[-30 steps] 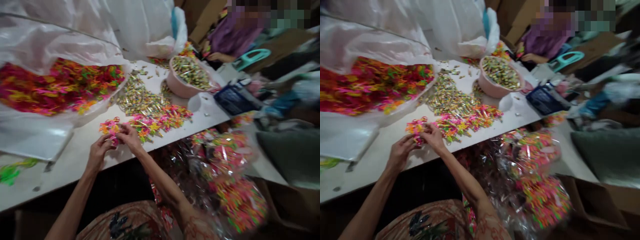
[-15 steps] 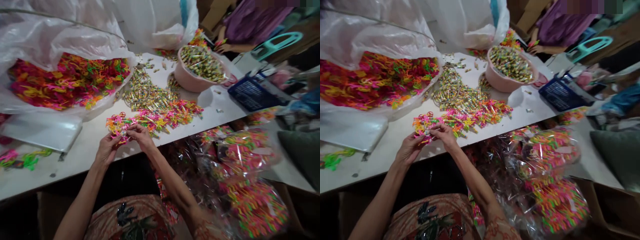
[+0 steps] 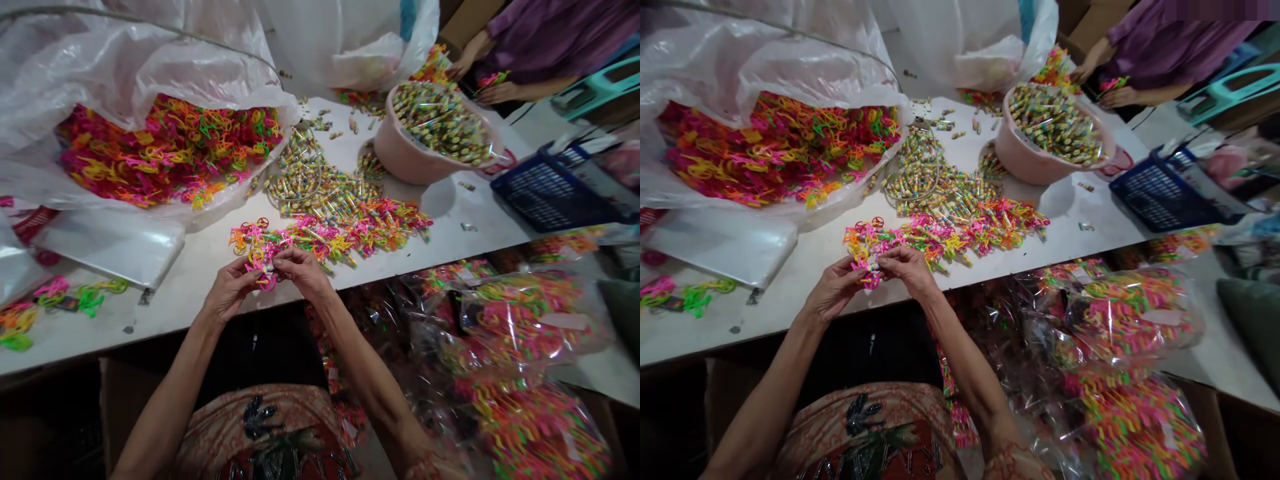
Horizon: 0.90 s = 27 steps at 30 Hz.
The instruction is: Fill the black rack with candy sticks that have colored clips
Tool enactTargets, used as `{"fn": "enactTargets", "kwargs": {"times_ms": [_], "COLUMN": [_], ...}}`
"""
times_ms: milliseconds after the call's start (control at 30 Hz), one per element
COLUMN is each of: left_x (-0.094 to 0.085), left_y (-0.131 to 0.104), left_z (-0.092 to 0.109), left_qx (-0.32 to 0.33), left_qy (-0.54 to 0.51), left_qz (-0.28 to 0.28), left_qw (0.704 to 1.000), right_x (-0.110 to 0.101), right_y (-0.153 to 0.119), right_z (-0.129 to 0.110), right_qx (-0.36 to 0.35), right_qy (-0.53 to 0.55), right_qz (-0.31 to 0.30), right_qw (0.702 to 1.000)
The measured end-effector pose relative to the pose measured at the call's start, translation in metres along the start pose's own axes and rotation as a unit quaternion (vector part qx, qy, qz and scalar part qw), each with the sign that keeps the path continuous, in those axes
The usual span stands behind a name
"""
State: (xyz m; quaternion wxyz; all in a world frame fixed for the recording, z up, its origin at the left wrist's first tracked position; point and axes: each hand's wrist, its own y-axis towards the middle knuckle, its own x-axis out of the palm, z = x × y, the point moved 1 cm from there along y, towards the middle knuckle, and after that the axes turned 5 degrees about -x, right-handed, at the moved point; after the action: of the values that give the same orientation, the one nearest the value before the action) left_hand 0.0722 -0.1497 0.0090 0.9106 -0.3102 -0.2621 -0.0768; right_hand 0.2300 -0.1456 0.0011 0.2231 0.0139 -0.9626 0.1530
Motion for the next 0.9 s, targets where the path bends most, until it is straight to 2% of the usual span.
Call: {"fn": "enactTargets", "kwargs": {"times_ms": [167, 267, 367, 500, 600, 667, 767, 833, 900], "left_x": [-0.001, -0.002, -0.001, 0.005, 0.008, 0.008, -0.001, -0.009, -0.013], "left_y": [-0.001, 0.001, 0.004, 0.008, 0.009, 0.014, 0.026, 0.032, 0.033], "left_z": [-0.002, -0.006, -0.006, -0.001, 0.001, -0.001, -0.004, -0.006, -0.007], "left_qx": [-0.007, 0.017, 0.060, 0.066, 0.106, 0.094, 0.033, 0.002, -0.003], "left_qy": [0.036, 0.047, 0.051, 0.080, 0.115, 0.112, 0.087, 0.072, 0.100], "left_qz": [-0.025, -0.004, 0.016, -0.028, -0.014, -0.033, -0.084, -0.083, -0.083], "left_qw": [0.999, 0.999, 0.997, 0.994, 0.988, 0.989, 0.992, 0.994, 0.992], "right_x": [-0.002, 0.003, 0.007, 0.002, 0.000, 0.001, 0.005, 0.011, 0.020], "right_y": [-0.003, -0.009, -0.011, -0.004, -0.003, -0.004, -0.003, -0.001, 0.000], "right_z": [0.003, -0.002, -0.008, -0.013, -0.014, -0.013, -0.010, -0.006, -0.003], "right_qx": [0.020, -0.047, -0.124, -0.128, -0.140, -0.169, -0.211, -0.222, -0.217], "right_qy": [-0.022, -0.075, -0.150, -0.162, -0.191, -0.210, -0.188, -0.166, -0.164], "right_qz": [-0.009, 0.016, 0.039, 0.039, 0.060, 0.097, 0.158, 0.177, 0.169], "right_qw": [1.000, 0.996, 0.980, 0.978, 0.970, 0.958, 0.946, 0.945, 0.947]}}
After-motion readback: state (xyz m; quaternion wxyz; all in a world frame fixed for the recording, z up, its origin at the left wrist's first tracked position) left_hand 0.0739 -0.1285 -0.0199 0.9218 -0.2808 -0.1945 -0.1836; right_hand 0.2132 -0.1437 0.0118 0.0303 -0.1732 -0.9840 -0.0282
